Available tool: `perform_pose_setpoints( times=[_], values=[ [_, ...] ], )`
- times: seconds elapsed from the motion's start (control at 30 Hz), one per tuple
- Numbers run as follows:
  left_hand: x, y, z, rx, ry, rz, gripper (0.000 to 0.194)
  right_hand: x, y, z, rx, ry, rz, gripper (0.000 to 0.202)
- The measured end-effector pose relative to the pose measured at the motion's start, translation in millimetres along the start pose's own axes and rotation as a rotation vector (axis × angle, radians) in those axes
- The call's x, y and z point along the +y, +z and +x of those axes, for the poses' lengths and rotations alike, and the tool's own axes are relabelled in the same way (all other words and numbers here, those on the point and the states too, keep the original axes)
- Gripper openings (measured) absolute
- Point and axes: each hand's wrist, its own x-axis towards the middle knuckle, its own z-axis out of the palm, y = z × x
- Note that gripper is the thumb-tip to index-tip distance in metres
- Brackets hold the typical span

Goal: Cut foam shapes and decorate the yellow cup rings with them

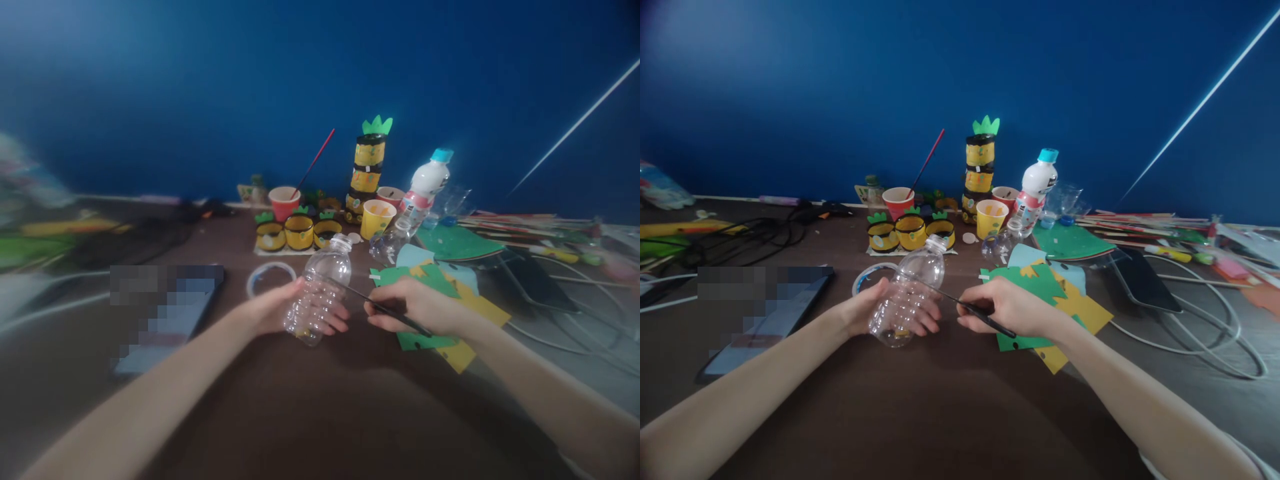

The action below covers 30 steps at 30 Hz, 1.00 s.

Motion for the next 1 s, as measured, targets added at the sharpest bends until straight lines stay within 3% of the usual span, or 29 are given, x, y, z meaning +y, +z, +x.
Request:
perform_pose_setpoints(
  times=[0.17,0.33,1.0],
  values=[
    [-1.7,8.2,2.2,0.136,0.001,0.047,0.046,-4.6,-2.2,1.0,-0.047,0.013,-0.023,0.022],
    [-3.6,16.3,4.3,0.205,-0.037,0.105,0.047,-8.4,-3.1,2.1,-0.077,-0.024,-0.076,0.02],
    [-7.1,21.3,5.6,0.224,-0.046,0.144,0.038,-16.6,-2.9,1.4,-0.118,0.01,-0.16,0.018]
  ],
)
